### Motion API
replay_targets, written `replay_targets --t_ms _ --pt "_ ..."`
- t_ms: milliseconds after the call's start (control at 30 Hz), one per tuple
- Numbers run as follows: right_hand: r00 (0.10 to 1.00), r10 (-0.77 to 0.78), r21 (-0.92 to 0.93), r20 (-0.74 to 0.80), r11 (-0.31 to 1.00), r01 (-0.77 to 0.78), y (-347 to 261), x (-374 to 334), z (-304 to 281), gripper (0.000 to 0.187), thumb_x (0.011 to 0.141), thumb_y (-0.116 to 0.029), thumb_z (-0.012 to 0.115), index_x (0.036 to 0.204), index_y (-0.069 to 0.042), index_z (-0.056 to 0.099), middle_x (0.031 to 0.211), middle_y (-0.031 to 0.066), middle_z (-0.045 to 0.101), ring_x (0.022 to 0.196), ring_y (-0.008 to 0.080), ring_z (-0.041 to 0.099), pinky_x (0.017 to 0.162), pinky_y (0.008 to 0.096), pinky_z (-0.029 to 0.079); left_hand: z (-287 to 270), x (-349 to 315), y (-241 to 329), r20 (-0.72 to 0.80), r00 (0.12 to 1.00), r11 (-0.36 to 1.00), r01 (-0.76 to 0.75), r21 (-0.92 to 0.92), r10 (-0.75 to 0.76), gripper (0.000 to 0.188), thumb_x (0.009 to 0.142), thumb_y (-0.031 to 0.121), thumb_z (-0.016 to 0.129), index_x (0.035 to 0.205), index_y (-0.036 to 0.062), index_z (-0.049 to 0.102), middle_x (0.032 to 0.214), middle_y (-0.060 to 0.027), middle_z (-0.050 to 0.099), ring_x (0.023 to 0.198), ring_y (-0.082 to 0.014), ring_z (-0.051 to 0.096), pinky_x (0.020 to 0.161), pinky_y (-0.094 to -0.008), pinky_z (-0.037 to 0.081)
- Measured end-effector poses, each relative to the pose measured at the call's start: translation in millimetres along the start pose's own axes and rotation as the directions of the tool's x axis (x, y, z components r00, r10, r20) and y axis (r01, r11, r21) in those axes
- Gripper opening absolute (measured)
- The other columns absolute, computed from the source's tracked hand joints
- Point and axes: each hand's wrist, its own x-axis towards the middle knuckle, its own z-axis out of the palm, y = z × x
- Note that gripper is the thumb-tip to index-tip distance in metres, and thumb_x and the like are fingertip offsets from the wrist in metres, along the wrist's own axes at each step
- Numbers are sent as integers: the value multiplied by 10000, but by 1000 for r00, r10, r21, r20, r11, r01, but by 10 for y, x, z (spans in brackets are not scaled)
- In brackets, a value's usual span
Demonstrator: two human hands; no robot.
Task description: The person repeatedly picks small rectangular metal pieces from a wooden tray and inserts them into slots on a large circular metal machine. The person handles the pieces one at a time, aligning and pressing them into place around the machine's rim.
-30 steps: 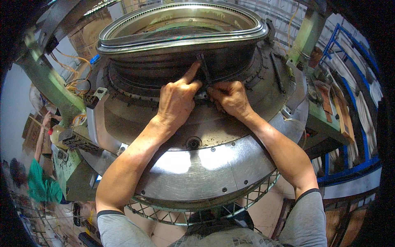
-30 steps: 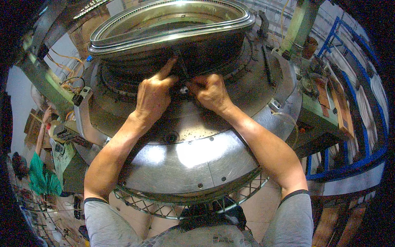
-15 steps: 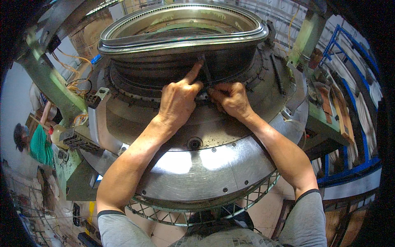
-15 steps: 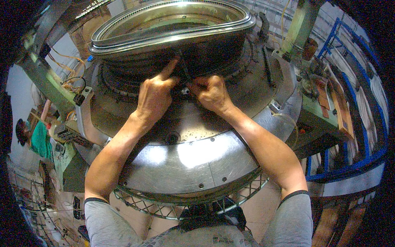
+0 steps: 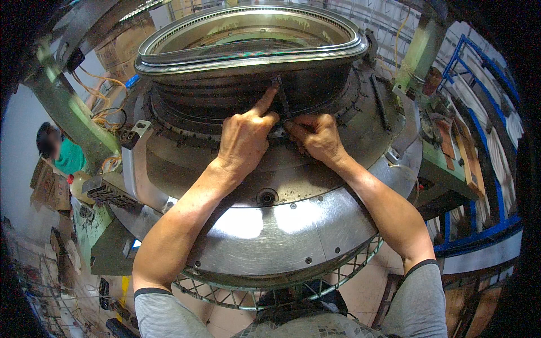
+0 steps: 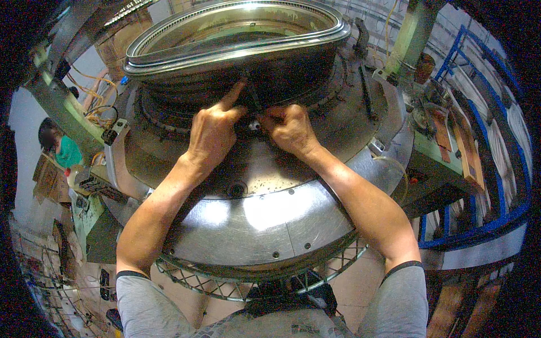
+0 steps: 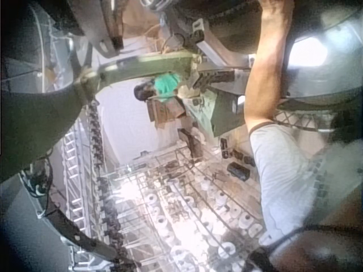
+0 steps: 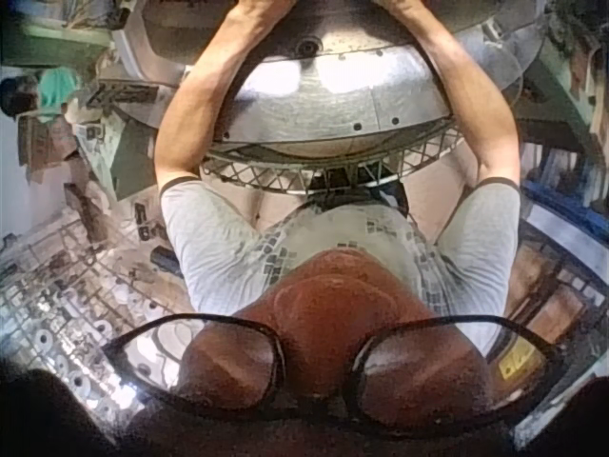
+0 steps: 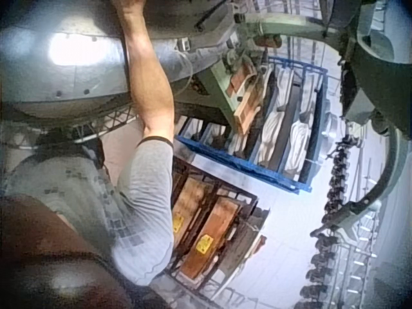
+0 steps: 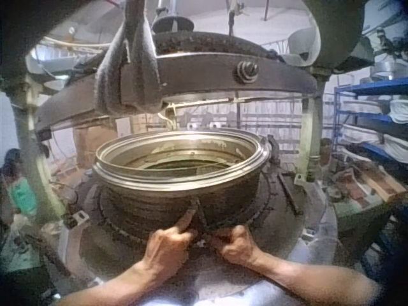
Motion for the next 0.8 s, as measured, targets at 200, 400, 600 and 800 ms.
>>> replay_targets --t_ms 200,400,600,800 --pt "1000 30 -2 2 1000 -30 32 7 11 161 864 -176 700 845 -27 760 714 196 701 590 164 633 587 365 503 2 3 -6 3 1000 1000 1 -17 0 303 676 -78 579 891 55 745 1407 -167 568 908 -386 721 758 -422 613" --pt "996 -84 22 -36 996 85 65 7 47 210 939 -143 694 780 -9 730 579 24 621 486 90 548 440 272 422 4 2 -12 17 1000 1000 -3 -12 3 289 685 -75 577 880 57 744 1421 -172 554 911 -391 720 760 -423 612" --pt "997 -60 -9 -39 998 60 3 -9 27 230 938 -140 686 754 -7 723 570 21 611 488 88 543 443 279 421 1 16 -8 27 1000 1000 -7 -4 7 277 690 -72 574 868 56 743 1424 -178 550 893 -396 721 746 -421 613" --pt "998 -54 27 -33 998 55 -34 -9 28 260 935 -139 684 711 -7 699 558 19 601 491 90 543 447 282 417 -23 17 -3 54 999 1000 -1 2 1 263 686 -76 575 853 47 737 1426 -177 549 884 -394 723 743 -418 612"
